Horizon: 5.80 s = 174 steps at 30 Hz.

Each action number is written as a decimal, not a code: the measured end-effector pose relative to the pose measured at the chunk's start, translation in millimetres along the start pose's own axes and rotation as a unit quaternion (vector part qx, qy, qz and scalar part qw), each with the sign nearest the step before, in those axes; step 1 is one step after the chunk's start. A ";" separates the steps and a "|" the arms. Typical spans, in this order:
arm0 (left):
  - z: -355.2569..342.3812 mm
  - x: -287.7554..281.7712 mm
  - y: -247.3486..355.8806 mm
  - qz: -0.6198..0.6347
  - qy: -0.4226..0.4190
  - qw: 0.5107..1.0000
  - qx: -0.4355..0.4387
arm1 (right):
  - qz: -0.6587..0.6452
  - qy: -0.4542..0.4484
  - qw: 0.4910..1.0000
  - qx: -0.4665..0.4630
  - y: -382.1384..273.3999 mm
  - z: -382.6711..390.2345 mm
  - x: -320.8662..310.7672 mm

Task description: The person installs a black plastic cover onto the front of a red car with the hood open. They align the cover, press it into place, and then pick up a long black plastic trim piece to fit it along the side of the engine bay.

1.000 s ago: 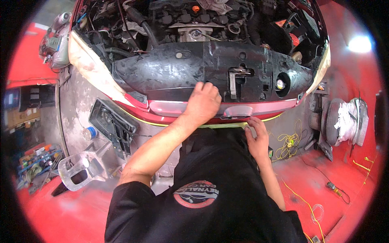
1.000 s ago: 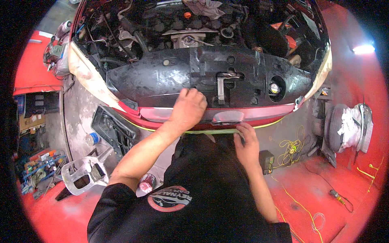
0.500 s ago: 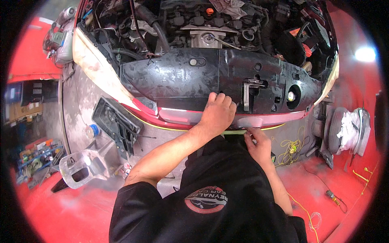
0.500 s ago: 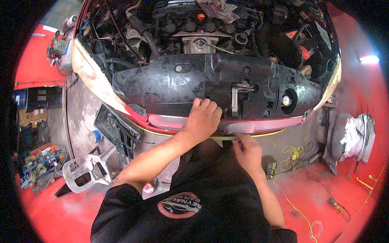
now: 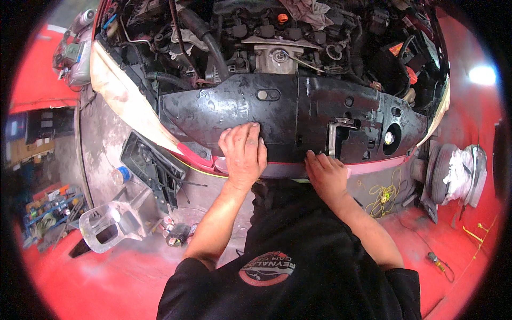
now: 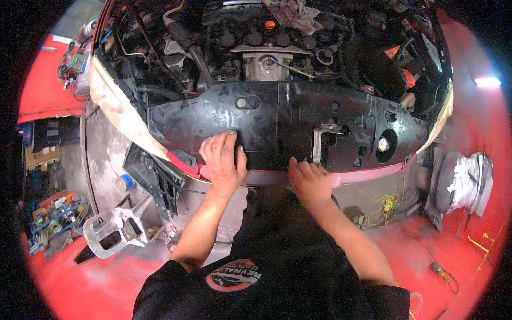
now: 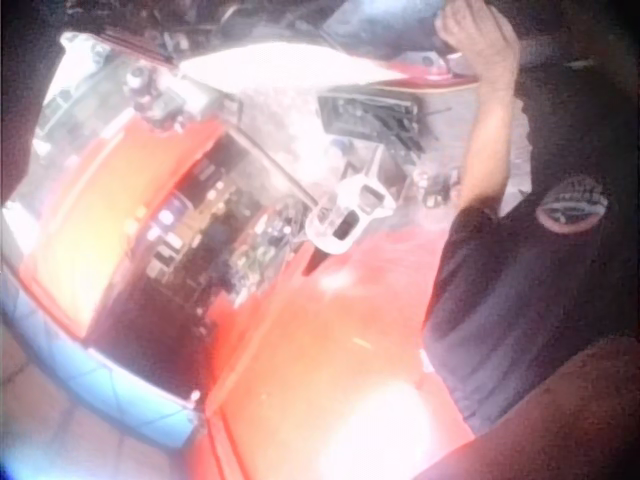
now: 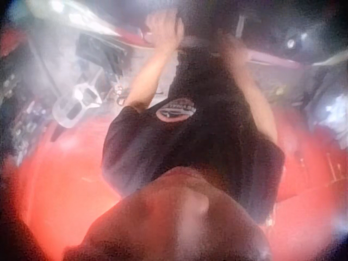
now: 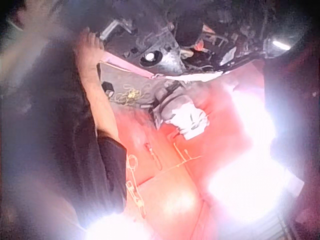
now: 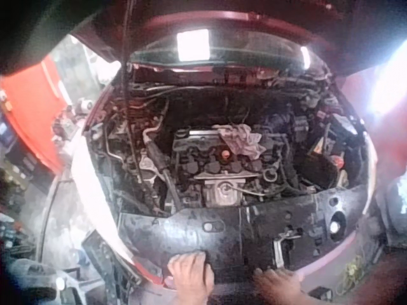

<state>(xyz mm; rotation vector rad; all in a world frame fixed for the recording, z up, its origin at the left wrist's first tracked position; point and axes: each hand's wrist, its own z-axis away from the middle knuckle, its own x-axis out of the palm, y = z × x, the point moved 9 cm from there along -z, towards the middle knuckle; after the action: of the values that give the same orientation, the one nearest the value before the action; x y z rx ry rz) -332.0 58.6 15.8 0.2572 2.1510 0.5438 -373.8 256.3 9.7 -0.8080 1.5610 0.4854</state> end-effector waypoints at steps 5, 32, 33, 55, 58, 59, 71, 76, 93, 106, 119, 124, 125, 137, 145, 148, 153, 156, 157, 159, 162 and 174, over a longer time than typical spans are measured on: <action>3.4 8.9 -5.4 -0.020 -0.020 1.000 0.003 | -0.055 0.001 0.995 0.079 8.4 -4.8 -2.7; 2.9 23.2 -5.0 -0.102 -0.088 0.991 0.000 | -0.062 -0.178 0.952 -0.241 -25.7 -51.7 24.2; 3.1 23.7 -4.8 -0.105 -0.090 0.990 0.002 | -0.074 -0.184 0.948 -0.248 -27.4 -51.2 24.4; 8.6 15.8 -16.4 -0.027 -0.037 0.999 -0.018 | 0.051 -0.138 0.988 0.049 -9.9 -3.4 7.2; 5.5 13.1 -6.2 -0.059 -0.018 0.998 0.028 | 0.029 -0.135 0.985 0.100 -4.2 12.1 12.5; 4.5 12.4 -3.3 -0.060 -0.012 0.997 0.038 | 0.012 -0.128 0.985 0.116 -2.4 14.6 13.5; 5.6 13.2 9.8 -0.107 -0.002 0.992 0.072 | -0.215 -0.047 0.932 0.287 30.3 17.3 31.3; -1.3 14.6 41.3 -0.155 -0.053 0.986 0.036 | -0.314 -0.076 0.915 0.241 31.7 27.2 22.6; 36.7 81.4 157.7 -0.234 -0.148 0.953 -0.125 | -0.150 0.203 0.957 0.146 374.2 10.9 -88.5; 50.1 76.5 146.3 -0.286 -0.048 0.913 -0.288 | -0.188 0.133 0.973 -0.011 374.9 13.8 -68.2; 50.5 74.8 137.9 -0.247 -0.028 0.882 -0.401 | -0.197 0.162 0.964 0.072 382.3 8.0 -68.0; 49.2 71.8 134.5 -0.241 -0.035 0.865 -0.439 | -0.193 0.164 0.967 0.041 378.1 4.4 -62.0; 48.5 71.1 135.1 -0.234 -0.028 0.868 -0.438 | -0.186 0.162 0.969 0.028 375.3 3.3 -60.9; 45.6 66.3 128.8 -0.249 -0.044 0.854 -0.455 | -0.199 0.162 0.967 0.006 375.0 2.1 -64.9; 27.8 77.8 140.7 -0.317 -0.110 0.885 -0.324 | -0.210 0.163 0.964 0.022 372.5 3.3 -65.5; 23.4 81.4 154.0 -0.354 -0.142 0.901 -0.207 | -0.208 0.160 0.965 0.029 373.6 4.5 -63.8; 27.2 95.6 161.0 -0.362 -0.291 0.885 -0.040 | -0.221 0.177 0.959 0.019 374.1 4.3 -63.6; 24.8 91.3 159.8 -0.336 -0.321 0.885 0.020 | -0.218 0.176 0.960 0.017 373.8 4.3 -61.9; 23.9 89.7 159.8 -0.319 -0.326 0.889 0.036 | -0.217 0.179 0.959 0.017 373.9 5.1 -62.1; 22.7 88.5 161.8 -0.310 -0.328 0.888 0.089 | -0.222 0.175 0.959 0.027 375.2 5.8 -60.6; 27.1 95.2 154.8 -0.296 -0.364 0.872 0.135 | -0.218 0.176 0.959 0.041 374.3 5.8 -62.7; 29.4 84.7 137.1 -0.141 -0.281 0.925 0.214 | -0.264 0.070 0.961 -0.035 105.8 24.9 -41.8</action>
<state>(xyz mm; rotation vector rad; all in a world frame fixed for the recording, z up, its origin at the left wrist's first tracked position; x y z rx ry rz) -360.3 219.6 4.4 0.2924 1.6729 -0.1666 -434.0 353.6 31.2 -1.2877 1.3855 0.0925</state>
